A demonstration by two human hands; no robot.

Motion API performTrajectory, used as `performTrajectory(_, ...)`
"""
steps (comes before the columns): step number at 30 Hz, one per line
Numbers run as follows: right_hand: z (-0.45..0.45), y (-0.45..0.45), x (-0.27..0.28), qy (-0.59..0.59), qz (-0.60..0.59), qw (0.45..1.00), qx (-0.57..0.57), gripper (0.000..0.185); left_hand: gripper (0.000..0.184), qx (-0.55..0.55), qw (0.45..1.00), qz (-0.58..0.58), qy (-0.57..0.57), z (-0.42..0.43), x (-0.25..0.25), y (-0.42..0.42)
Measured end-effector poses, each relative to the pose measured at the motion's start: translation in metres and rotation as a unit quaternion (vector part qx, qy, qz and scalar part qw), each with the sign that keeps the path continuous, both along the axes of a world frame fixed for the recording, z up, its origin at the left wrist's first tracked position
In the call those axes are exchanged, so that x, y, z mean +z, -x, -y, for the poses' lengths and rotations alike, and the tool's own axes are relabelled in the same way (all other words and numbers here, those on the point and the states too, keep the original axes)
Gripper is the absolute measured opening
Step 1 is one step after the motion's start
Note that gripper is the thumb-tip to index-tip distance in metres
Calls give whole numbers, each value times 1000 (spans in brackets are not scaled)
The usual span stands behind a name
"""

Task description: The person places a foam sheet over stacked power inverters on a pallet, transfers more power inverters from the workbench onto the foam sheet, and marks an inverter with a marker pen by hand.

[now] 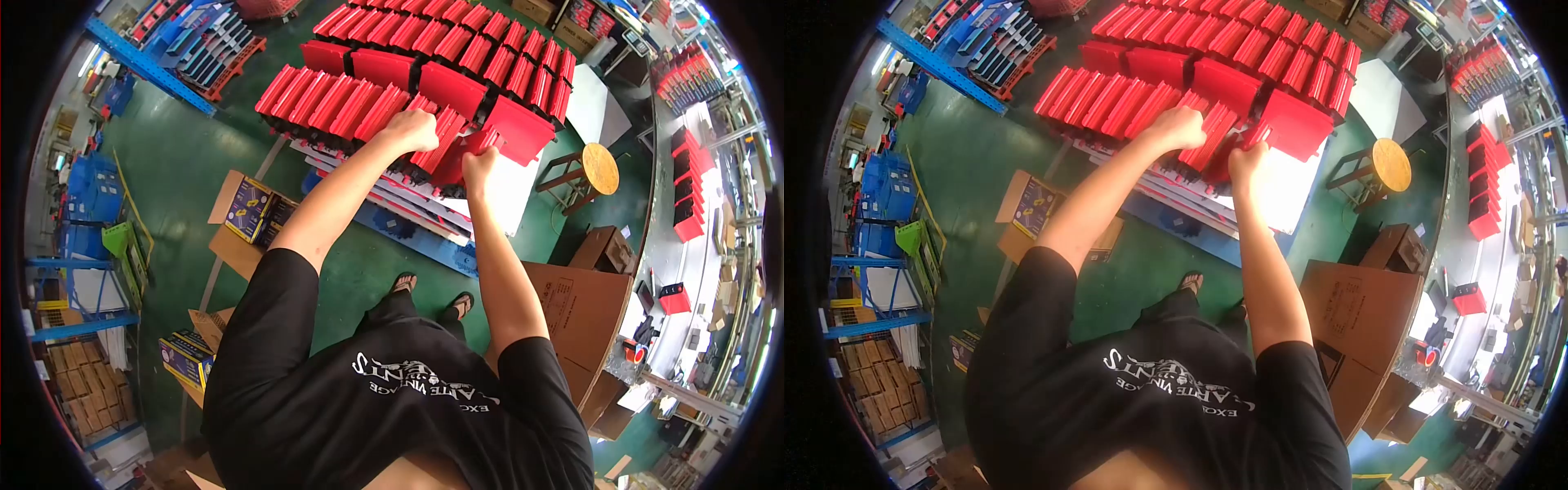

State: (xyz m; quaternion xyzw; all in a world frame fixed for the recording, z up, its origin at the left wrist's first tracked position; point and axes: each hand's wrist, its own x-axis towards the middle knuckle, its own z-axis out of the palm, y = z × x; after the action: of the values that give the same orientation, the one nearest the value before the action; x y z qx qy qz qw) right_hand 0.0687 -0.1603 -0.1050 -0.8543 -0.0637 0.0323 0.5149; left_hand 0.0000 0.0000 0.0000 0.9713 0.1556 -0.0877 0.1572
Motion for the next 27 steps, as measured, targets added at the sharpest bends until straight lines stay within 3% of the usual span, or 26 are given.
performTrajectory(5, -35, 9, -9, 63, 35, 996, 48, 26, 30, 40, 998, 48, 16, 1, -9, 12)
performTrajectory(6, -37, 11, 10, 73, 20, 996, 57, 28, 30, 57, 996, 61, 13, -2, -10, 9)
performTrajectory(13, -23, -4, -12, 1, -10, 991, 136, 35, 31, 90, 987, 131, 3, 3, -32, 12)
performTrajectory(15, -7, 17, -9, -34, 71, 993, 82, 60, 29, 86, 981, 174, -25, 7, -39, 16)
performTrajectory(17, 0, 42, 6, -5, 103, 995, -16, 80, 29, 88, 973, 212, -35, 13, -40, 22)
performTrajectory(18, -3, 46, -14, 71, 108, 991, -30, 95, 27, 73, 960, 264, -60, 13, -48, 23)
performTrajectory(19, 6, 46, 16, 37, -26, 996, 79, 102, 27, 69, 954, 284, -62, 12, -53, 23)
performTrajectory(21, -3, 44, -10, -46, 39, 993, 106, 106, 28, 65, 943, 319, -64, 11, -62, 24)
performTrajectory(22, -9, 43, -19, -45, 51, 994, 85, 100, 27, 63, 935, 340, -74, 13, -62, 25)
performTrajectory(27, -3, 28, -14, -60, -12, 994, 94, 83, 27, 86, 929, 355, -61, 17, -61, 27)
